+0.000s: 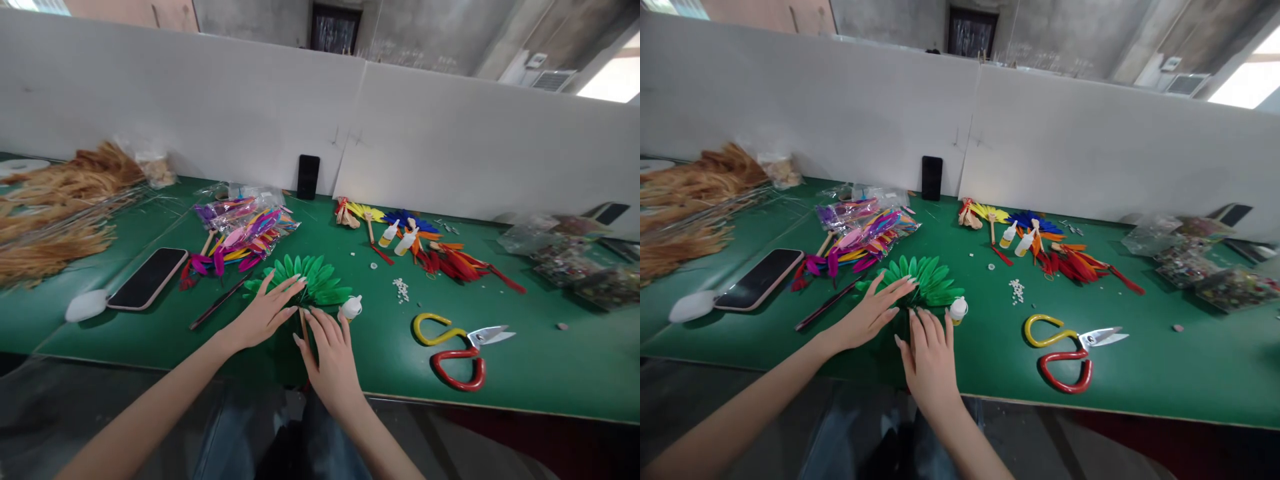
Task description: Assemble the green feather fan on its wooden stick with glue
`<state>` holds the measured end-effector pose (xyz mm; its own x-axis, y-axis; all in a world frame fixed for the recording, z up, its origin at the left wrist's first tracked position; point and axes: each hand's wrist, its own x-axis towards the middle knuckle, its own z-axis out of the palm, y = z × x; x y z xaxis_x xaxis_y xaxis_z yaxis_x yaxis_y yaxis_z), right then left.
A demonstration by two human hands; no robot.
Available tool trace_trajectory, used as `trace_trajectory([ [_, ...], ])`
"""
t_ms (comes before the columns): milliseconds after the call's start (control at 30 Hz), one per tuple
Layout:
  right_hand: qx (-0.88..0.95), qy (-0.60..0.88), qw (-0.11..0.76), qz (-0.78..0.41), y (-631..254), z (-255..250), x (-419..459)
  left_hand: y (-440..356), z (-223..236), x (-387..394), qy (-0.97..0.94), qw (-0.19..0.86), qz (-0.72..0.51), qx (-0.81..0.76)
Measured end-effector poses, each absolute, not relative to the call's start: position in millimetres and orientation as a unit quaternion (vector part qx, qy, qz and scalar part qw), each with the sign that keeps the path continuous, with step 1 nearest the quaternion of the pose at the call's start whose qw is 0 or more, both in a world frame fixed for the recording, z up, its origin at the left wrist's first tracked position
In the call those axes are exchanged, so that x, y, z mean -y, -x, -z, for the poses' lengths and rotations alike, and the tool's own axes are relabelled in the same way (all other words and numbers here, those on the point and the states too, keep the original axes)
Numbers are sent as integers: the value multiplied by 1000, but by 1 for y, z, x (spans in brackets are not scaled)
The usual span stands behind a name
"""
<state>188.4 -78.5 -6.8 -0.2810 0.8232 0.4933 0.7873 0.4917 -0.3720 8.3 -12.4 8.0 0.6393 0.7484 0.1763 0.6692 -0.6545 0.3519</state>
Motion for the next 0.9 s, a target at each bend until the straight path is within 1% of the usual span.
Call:
trace_trajectory([
  [200,778,477,406,-51,-195,18,88,-8,-4,18,-909,116,-120,-383],
  [333,769,459,437,-76,-197,21,87,-10,0,18,-914,104,-113,-375],
  [533,771,450,440,-94,-198,24,86,-9,4,16,-919,94,-102,-369],
  [900,772,450,438,-96,-200,26,87,-8,1,16,-913,124,-115,-372],
])
